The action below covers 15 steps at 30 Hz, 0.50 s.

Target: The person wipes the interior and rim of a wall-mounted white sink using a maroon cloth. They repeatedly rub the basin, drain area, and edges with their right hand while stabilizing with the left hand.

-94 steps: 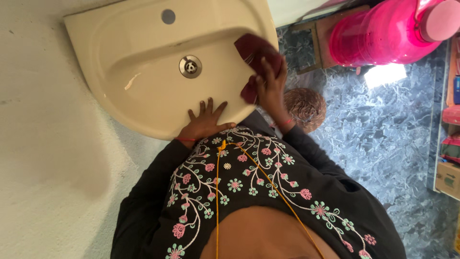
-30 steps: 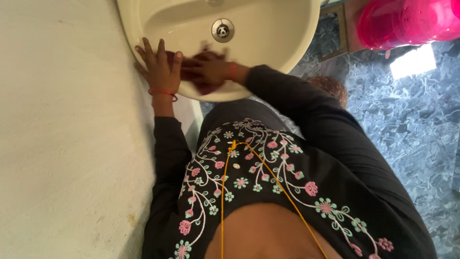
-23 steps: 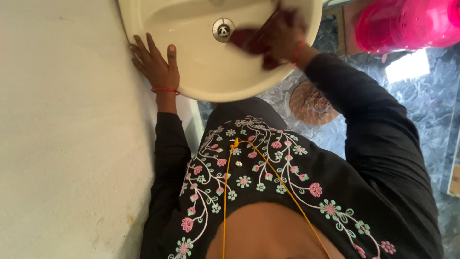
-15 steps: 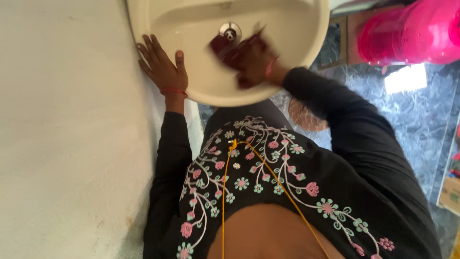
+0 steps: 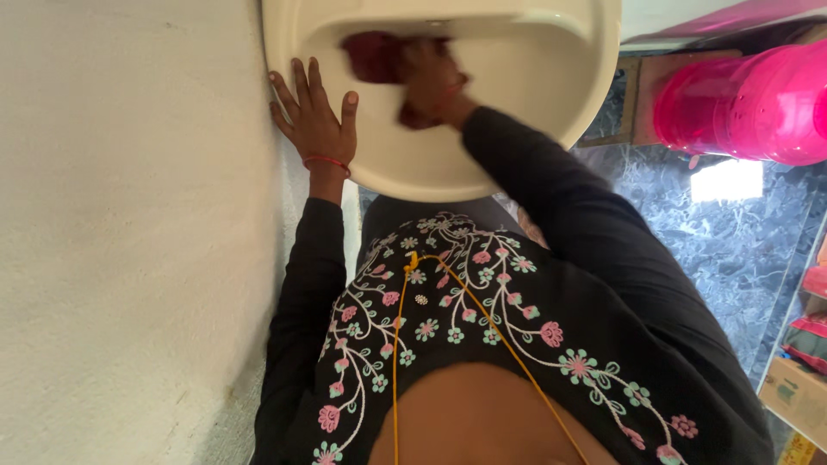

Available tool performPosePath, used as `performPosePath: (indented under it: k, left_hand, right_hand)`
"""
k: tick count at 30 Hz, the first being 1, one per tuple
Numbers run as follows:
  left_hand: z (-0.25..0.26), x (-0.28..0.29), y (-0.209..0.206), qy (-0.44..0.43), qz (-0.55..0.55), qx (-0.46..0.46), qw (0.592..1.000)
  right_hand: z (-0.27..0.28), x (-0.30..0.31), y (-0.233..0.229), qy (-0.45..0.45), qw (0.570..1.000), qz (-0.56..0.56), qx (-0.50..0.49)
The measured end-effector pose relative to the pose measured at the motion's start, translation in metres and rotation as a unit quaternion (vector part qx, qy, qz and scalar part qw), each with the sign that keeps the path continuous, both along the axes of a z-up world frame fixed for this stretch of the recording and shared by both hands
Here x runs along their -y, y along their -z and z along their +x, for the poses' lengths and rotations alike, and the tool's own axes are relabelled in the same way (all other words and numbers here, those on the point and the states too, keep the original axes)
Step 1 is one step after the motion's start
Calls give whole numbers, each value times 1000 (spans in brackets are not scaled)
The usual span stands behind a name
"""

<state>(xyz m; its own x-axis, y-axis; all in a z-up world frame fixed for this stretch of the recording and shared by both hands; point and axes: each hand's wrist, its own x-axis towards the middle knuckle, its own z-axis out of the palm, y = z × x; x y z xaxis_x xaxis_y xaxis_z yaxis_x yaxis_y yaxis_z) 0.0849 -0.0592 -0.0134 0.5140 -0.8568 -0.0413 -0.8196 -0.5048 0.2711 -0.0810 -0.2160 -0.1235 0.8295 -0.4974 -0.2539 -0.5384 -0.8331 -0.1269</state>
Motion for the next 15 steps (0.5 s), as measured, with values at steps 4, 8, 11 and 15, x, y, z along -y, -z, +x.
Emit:
performPosePath:
  k: [4, 8, 11, 15]
  left_hand:
    - [1, -5, 2, -12, -78, -22, 997]
    - [3, -10, 14, -24, -230, -82, 969]
    - [6, -15, 20, -33, -304, -140, 942]
    - [7, -16, 28, -23, -409, -216, 887]
  right_hand:
    - [-95, 35, -14, 118, 983, 10, -139]
    - [-152, 19, -55, 140, 973, -45, -177]
    - [-132, -18, -74, 12, 968, 113, -224]
    - [-63, -76, -82, -181, 916, 292, 208]
